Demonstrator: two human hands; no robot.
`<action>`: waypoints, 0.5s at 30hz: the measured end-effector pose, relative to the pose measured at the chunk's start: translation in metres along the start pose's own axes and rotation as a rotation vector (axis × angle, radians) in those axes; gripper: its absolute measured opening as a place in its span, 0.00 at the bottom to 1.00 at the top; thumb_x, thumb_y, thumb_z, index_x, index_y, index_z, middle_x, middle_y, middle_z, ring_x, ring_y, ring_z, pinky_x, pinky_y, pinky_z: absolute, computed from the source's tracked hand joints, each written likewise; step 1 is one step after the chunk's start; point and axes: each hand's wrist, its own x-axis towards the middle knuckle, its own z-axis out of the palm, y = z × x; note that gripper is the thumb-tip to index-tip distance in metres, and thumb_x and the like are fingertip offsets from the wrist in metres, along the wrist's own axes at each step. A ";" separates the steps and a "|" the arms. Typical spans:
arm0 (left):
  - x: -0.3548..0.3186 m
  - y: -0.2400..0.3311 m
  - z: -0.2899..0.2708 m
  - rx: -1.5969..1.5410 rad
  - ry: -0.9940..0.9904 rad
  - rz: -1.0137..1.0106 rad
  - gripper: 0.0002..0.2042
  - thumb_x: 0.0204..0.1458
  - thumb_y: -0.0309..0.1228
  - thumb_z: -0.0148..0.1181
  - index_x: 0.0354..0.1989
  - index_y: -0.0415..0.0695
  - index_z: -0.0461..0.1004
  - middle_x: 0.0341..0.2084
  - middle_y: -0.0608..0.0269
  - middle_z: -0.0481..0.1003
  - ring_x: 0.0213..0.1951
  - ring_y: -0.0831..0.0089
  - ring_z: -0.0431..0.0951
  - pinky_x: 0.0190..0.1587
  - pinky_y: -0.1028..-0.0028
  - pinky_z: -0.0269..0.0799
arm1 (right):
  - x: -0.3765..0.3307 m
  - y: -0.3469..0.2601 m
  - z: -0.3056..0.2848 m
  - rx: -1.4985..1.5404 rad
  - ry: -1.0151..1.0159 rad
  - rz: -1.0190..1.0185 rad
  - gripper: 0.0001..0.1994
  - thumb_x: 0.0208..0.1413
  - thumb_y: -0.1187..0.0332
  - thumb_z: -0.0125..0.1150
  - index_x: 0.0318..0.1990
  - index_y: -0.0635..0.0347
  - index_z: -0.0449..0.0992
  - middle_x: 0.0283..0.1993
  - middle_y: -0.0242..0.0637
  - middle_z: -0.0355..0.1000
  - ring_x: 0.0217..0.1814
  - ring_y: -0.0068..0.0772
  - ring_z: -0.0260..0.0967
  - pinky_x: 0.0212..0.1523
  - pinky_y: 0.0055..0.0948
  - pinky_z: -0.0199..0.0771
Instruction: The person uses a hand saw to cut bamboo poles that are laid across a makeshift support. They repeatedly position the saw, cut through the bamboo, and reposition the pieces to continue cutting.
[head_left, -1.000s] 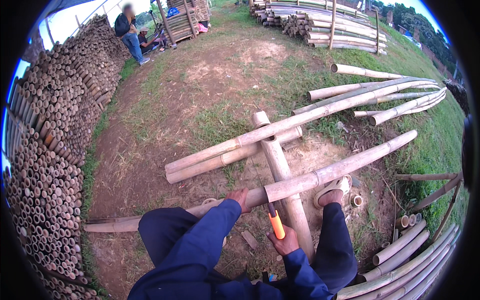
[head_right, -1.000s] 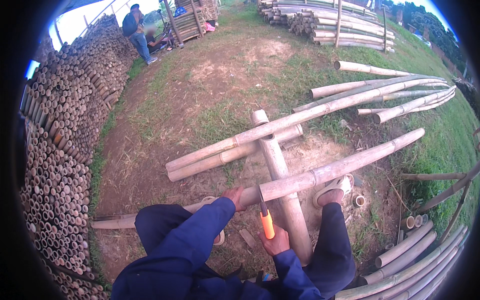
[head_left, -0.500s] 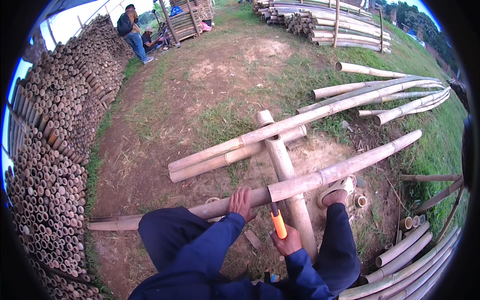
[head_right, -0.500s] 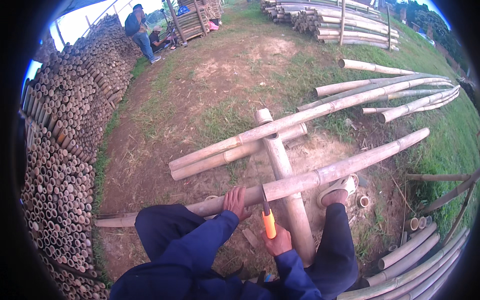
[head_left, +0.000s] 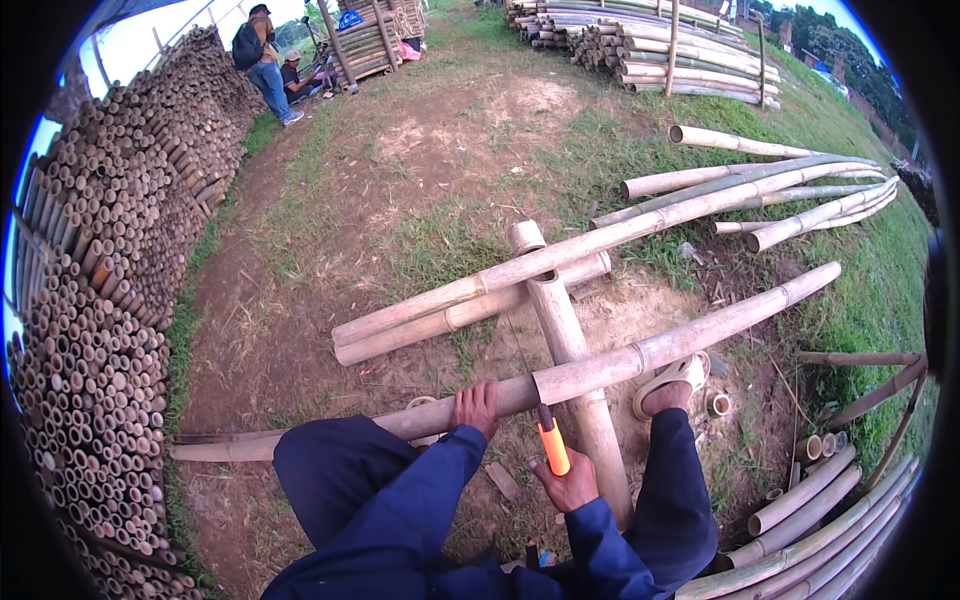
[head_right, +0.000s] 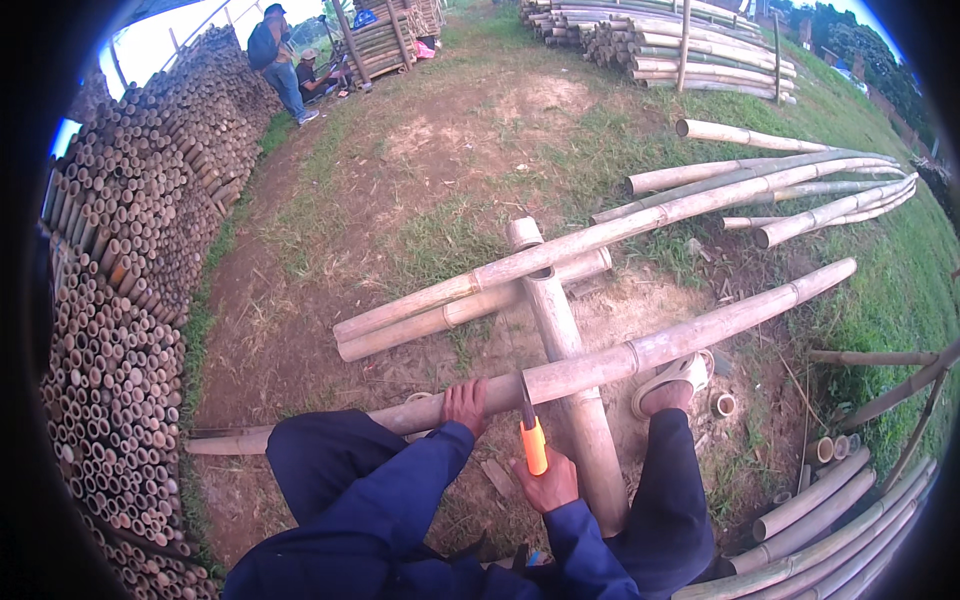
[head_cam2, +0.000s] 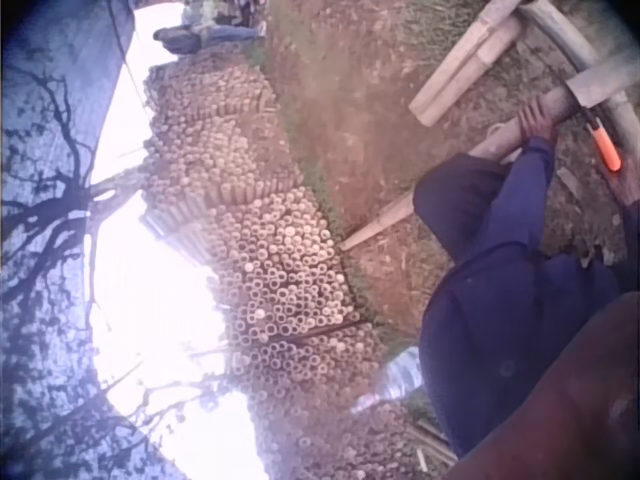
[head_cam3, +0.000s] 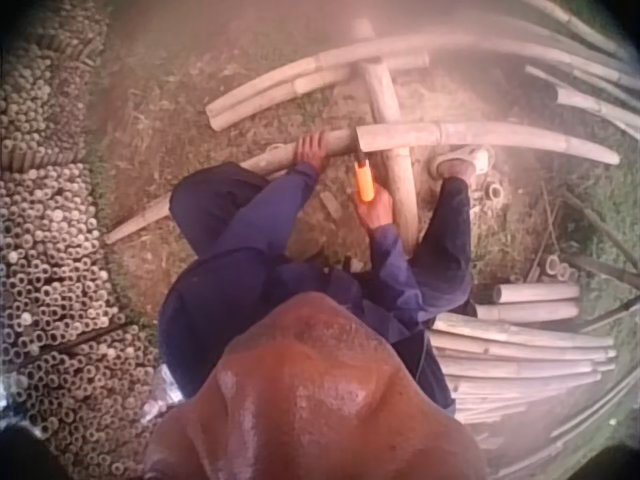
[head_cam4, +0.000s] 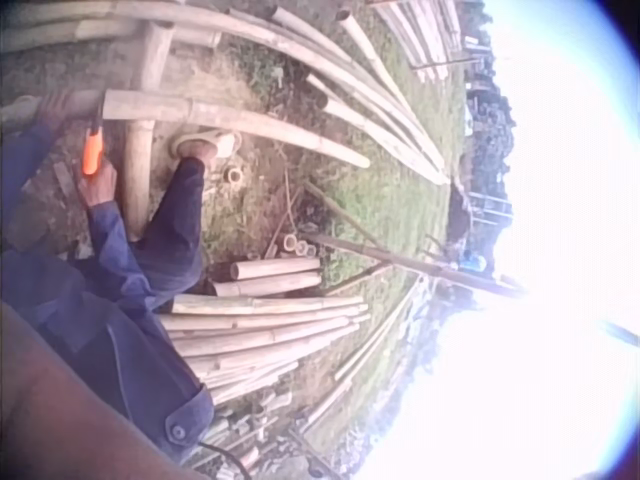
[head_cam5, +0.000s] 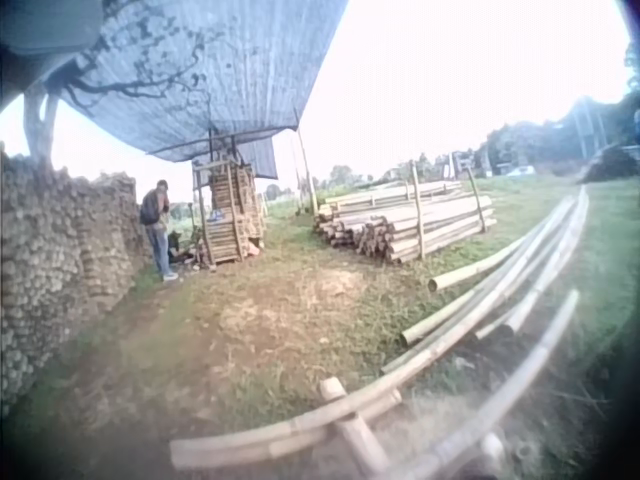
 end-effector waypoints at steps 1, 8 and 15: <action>0.001 0.000 0.001 0.024 0.006 0.012 0.40 0.40 0.34 0.73 0.66 0.46 0.64 0.56 0.56 0.71 0.56 0.56 0.72 0.60 0.54 0.65 | 0.001 -0.002 -0.001 0.000 -0.003 0.006 0.18 0.52 0.56 0.72 0.31 0.64 0.76 0.29 0.55 0.76 0.36 0.63 0.77 0.38 0.51 0.76; -0.001 -0.006 0.010 0.080 0.040 0.009 0.38 0.40 0.33 0.71 0.65 0.48 0.66 0.52 0.58 0.72 0.53 0.57 0.73 0.57 0.56 0.68 | -0.009 0.015 0.004 0.029 0.007 0.015 0.17 0.52 0.57 0.73 0.33 0.63 0.77 0.29 0.54 0.77 0.36 0.62 0.77 0.38 0.50 0.77; 0.003 -0.003 -0.006 0.013 -0.033 0.007 0.37 0.38 0.30 0.72 0.63 0.47 0.67 0.51 0.57 0.72 0.52 0.56 0.73 0.57 0.56 0.67 | -0.013 0.024 0.007 0.061 0.014 0.010 0.16 0.52 0.59 0.72 0.33 0.63 0.77 0.28 0.54 0.76 0.35 0.63 0.76 0.38 0.51 0.76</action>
